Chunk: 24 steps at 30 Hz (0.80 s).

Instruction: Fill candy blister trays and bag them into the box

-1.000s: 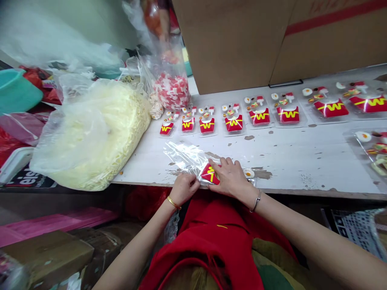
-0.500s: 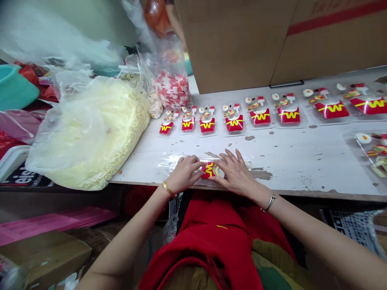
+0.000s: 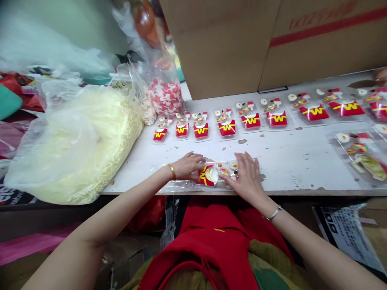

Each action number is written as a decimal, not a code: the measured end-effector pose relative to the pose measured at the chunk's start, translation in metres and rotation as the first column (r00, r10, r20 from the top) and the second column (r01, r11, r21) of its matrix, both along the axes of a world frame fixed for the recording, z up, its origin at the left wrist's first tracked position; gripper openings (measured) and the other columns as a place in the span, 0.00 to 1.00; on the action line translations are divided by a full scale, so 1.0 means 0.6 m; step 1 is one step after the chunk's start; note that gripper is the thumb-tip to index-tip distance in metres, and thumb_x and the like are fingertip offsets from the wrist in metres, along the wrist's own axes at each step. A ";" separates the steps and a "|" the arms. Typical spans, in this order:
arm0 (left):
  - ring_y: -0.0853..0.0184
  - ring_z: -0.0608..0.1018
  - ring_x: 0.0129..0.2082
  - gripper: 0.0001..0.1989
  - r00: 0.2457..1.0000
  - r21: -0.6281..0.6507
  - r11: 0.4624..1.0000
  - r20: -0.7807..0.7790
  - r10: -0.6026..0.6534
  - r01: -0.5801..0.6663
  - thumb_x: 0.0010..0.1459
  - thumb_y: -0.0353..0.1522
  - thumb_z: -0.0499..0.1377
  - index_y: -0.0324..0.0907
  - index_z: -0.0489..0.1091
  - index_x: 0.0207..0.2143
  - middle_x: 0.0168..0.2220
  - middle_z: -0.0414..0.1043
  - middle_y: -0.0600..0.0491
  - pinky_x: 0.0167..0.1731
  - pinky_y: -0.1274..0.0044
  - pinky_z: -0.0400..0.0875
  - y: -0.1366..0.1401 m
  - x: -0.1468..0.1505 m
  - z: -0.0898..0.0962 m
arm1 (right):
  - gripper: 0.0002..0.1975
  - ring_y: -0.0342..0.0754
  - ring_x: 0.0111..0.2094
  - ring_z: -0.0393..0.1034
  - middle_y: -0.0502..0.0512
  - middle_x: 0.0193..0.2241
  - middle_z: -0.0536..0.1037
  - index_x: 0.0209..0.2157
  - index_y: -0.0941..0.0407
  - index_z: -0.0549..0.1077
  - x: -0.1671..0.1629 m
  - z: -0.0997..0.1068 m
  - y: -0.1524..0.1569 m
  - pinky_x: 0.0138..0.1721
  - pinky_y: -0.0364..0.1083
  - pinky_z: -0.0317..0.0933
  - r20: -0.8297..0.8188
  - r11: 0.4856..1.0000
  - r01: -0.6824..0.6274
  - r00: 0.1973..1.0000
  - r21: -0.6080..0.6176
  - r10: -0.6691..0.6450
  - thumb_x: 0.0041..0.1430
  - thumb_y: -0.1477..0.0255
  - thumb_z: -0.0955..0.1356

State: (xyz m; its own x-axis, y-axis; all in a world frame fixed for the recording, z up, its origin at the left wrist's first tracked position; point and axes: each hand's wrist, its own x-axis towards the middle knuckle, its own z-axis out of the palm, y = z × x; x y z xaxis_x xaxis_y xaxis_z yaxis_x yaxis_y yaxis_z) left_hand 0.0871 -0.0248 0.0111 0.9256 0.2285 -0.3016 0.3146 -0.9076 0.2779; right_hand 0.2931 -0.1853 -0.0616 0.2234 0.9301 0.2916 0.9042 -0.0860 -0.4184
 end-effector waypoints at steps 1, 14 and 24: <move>0.57 0.67 0.55 0.07 1.000 -0.053 0.999 0.006 0.011 -0.010 0.49 0.35 0.65 0.48 0.75 0.34 0.53 0.68 0.50 0.56 0.64 0.56 0.005 -0.002 0.000 | 0.42 0.63 0.61 0.51 0.70 0.57 0.63 0.61 0.62 0.56 0.010 -0.010 -0.014 0.60 0.65 0.40 -0.056 0.995 0.098 0.994 0.007 -0.097 0.55 0.47 0.64; 0.63 0.61 0.60 0.07 0.931 -0.288 0.955 0.327 0.164 -0.067 0.61 0.36 0.55 0.44 0.72 0.35 0.60 0.59 0.49 0.59 0.68 0.55 -0.019 0.059 -0.028 | 0.19 0.55 0.50 0.66 0.58 0.45 0.76 0.44 0.52 0.74 -0.032 0.011 -0.003 0.58 0.61 0.49 -0.676 1.000 -0.010 0.737 0.007 0.012 0.64 0.57 0.59; 0.70 0.69 0.29 0.12 0.849 -0.512 0.842 0.356 0.390 -0.172 0.62 0.38 0.49 0.42 0.63 0.30 0.27 0.65 0.57 0.32 0.78 0.67 -0.013 0.091 0.002 | 0.09 0.48 0.37 0.70 0.45 0.28 0.74 0.26 0.52 0.67 -0.044 0.063 0.047 0.62 0.60 0.42 -0.536 0.998 0.007 0.844 0.064 0.029 0.59 0.65 0.66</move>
